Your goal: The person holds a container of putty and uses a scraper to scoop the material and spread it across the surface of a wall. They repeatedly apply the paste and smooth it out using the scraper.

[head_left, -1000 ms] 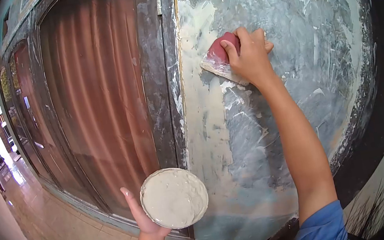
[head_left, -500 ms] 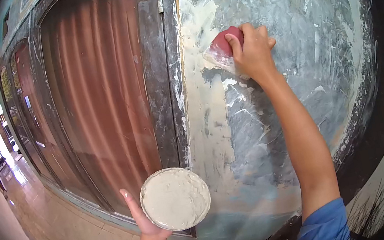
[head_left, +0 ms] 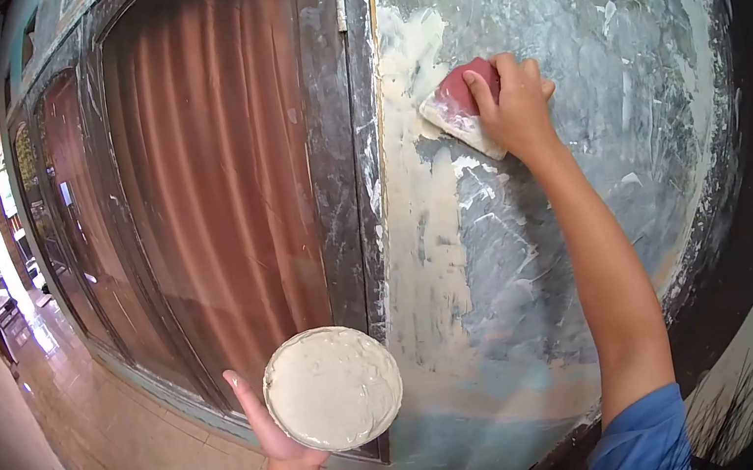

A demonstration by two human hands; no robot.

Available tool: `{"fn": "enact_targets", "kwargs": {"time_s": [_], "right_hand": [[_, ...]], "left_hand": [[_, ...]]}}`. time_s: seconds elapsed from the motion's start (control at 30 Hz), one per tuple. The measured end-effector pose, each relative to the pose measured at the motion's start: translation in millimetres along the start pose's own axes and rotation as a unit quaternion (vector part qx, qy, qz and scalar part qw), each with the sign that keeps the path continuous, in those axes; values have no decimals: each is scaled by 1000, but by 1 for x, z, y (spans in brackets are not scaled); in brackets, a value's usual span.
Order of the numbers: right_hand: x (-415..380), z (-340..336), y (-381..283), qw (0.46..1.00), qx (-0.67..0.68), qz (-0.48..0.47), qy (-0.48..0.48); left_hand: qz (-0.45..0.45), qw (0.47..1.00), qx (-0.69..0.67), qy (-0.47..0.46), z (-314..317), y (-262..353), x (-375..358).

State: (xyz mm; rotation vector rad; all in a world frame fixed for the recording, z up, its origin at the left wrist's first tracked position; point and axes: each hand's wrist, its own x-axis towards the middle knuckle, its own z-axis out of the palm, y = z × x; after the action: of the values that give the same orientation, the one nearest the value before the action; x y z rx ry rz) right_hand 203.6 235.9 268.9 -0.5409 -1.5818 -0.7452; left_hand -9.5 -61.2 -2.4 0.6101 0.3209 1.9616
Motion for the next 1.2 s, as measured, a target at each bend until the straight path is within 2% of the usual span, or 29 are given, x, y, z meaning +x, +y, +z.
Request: {"fn": "enact_targets", "kwargs": {"time_s": [0.1,0.2,0.27,0.33,0.4,0.47,0.5,0.63,0.73,0.9,1.0,1.07,1.2], "right_hand": [[-5,-7,-11,998,-30,-23,-54],[-5,1,-3,997,-66,-45,-24],[1,4,4,997,-69,-32,9],[7,0,3,998,-12,50,27],[4,1,-1,999,-7,47,20],[-4,4,-9,1000,-6,-9,20],[-6,3,-12,1000,-16,-16,-16],[-1,3,-4,998,-59,-5,-19],[13,-3,7,990,-54,119,46],[1,-8,7,994,-10,107,25],[-10,-12,2,998,13,60,27],[-10,-21,0,987,159,11,35],[-12,-46,-8,975,218,-3,49]], "left_hand": [[0,1000,8,1,3,2,0],[-13,1000,6,-5,5,1,3],[-16,1000,14,-6,5,0,4],[-23,1000,8,-4,6,0,5],[-31,1000,0,-3,5,-2,5],[-25,1000,-14,-10,4,-5,7],[-25,1000,-15,-11,3,-6,8],[-31,999,-14,4,5,-9,10],[-28,1000,-7,8,4,-8,9],[-11,1000,5,-23,2,-3,9],[-12,1000,2,-9,4,-1,12],[-3,1000,4,-3,7,0,16],[1,1000,8,-22,18,5,21]]}}
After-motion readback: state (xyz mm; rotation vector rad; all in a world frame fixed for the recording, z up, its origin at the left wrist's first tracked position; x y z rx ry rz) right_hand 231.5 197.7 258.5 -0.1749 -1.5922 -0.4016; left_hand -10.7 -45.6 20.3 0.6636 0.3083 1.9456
